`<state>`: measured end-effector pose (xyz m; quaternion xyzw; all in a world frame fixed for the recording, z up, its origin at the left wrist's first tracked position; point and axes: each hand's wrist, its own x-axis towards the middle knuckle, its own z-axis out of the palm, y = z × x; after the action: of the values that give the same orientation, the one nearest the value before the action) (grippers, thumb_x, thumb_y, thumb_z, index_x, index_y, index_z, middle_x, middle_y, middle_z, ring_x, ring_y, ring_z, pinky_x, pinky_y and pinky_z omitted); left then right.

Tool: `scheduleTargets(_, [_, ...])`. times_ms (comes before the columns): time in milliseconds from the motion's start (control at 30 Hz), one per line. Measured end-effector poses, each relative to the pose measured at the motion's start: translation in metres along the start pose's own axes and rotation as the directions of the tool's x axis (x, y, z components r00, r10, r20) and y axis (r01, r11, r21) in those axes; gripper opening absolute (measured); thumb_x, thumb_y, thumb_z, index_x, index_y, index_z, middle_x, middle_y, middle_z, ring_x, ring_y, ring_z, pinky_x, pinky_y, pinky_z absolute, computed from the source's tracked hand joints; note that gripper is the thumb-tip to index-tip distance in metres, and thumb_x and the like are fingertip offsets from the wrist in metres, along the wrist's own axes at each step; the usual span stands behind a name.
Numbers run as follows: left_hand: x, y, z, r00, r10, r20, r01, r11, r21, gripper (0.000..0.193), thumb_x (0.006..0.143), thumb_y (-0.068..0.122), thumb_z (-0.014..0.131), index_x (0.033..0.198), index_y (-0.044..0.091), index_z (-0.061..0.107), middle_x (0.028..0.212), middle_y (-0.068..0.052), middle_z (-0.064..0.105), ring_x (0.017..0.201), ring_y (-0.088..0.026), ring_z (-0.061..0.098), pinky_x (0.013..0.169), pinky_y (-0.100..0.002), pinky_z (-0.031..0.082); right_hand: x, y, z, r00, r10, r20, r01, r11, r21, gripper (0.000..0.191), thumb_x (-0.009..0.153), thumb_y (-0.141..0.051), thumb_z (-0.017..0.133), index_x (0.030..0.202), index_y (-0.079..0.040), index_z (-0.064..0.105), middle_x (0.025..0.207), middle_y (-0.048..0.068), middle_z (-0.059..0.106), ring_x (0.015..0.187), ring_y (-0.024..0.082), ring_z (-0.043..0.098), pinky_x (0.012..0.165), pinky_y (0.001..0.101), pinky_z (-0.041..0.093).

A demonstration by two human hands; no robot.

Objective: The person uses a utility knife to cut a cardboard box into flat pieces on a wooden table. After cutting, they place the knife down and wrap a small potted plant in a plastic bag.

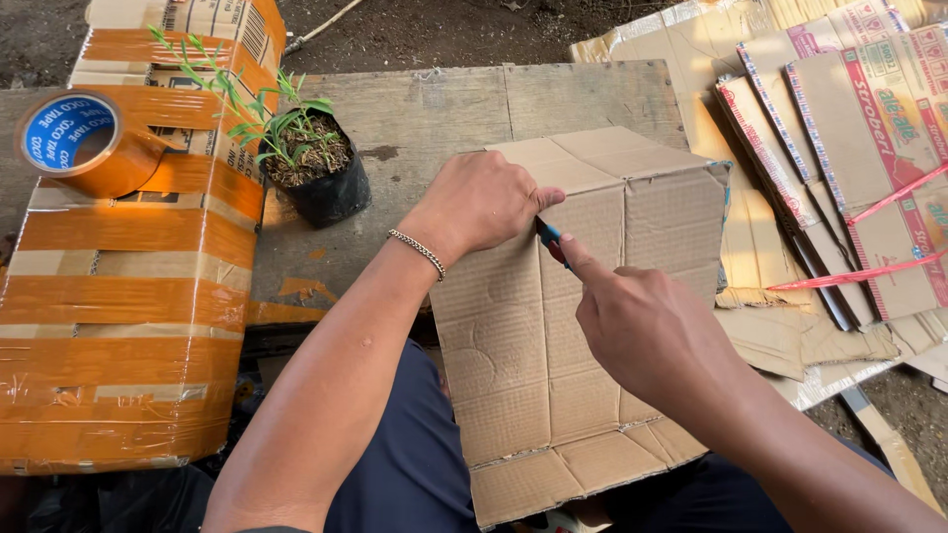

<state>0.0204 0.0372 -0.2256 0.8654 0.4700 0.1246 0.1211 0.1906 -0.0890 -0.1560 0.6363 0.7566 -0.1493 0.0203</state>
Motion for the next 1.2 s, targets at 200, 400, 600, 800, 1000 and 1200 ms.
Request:
scheduleTargets(200, [-0.015,0.01,-0.011,0.999,0.01,-0.04,-0.004,0.989,0.145,0.065,0.101,0.058,0.045,0.067,0.012,0.075,0.064,-0.013,0.07,0.069,-0.032,0.073,0.063,-0.046,0.057,-0.018,-0.027,-0.002,0.992,0.069,0.104,-0.06,0.995,-0.086,0.066,0.095,-0.019,0.048,0.16,-0.014,0.037,0.073,0.02,0.068,0.056,0.035,0.068,0.058,0.0501,0.055])
scheduleTargets(400, [-0.019,0.016,-0.017,0.992,-0.06,0.113,0.044,0.99,0.137,0.071,0.103,0.06,0.04,0.062,0.01,0.07,0.057,-0.007,0.067,0.064,-0.022,0.072,0.061,-0.039,0.058,-0.026,-0.03,-0.005,0.984,0.119,0.134,-0.114,0.993,-0.043,0.065,0.095,-0.02,0.051,0.158,-0.012,0.038,0.067,0.021,0.068,0.053,0.036,0.068,0.057,0.0505,0.055])
scheduleTargets(600, [-0.018,0.017,-0.01,0.999,-0.007,0.038,0.001,0.987,0.162,0.071,0.101,0.062,0.042,0.062,0.011,0.073,0.06,-0.009,0.068,0.067,-0.024,0.073,0.061,-0.041,0.058,-0.038,-0.02,-0.003,0.996,0.044,0.081,-0.042,0.999,-0.026,0.065,0.093,-0.021,0.056,0.156,-0.011,0.042,0.06,0.021,0.066,0.05,0.039,0.065,0.056,0.052,0.053])
scheduleTargets(800, [-0.014,0.018,-0.005,0.999,-0.024,0.037,0.018,0.987,0.161,0.069,0.102,0.061,0.042,0.065,0.013,0.075,0.061,-0.009,0.07,0.067,-0.026,0.072,0.062,-0.042,0.056,-0.046,-0.006,-0.004,0.996,0.021,0.087,-0.019,0.999,-0.026,0.064,0.091,-0.023,0.058,0.153,-0.013,0.046,0.067,0.019,0.066,0.053,0.039,0.066,0.056,0.0521,0.053])
scheduleTargets(1000, [-0.011,0.022,-0.004,0.995,-0.065,0.081,0.051,0.985,0.165,0.07,0.102,0.062,0.042,0.065,0.012,0.074,0.061,-0.009,0.07,0.066,-0.025,0.072,0.061,-0.041,0.056,-0.056,0.006,-0.005,0.993,0.003,0.117,0.007,0.996,-0.084,0.064,0.092,-0.024,0.058,0.155,-0.018,0.046,0.066,0.016,0.066,0.055,0.036,0.067,0.058,0.0493,0.054])
scheduleTargets(1200, [-0.011,0.024,-0.002,0.999,-0.024,0.031,0.019,0.987,0.159,0.07,0.101,0.062,0.045,0.064,0.011,0.074,0.06,-0.01,0.069,0.066,-0.026,0.072,0.061,-0.042,0.057,-0.062,0.01,-0.009,0.986,0.038,0.164,-0.014,0.989,-0.144,0.061,0.096,-0.026,0.055,0.156,-0.021,0.046,0.067,0.013,0.067,0.058,0.033,0.068,0.061,0.0464,0.055])
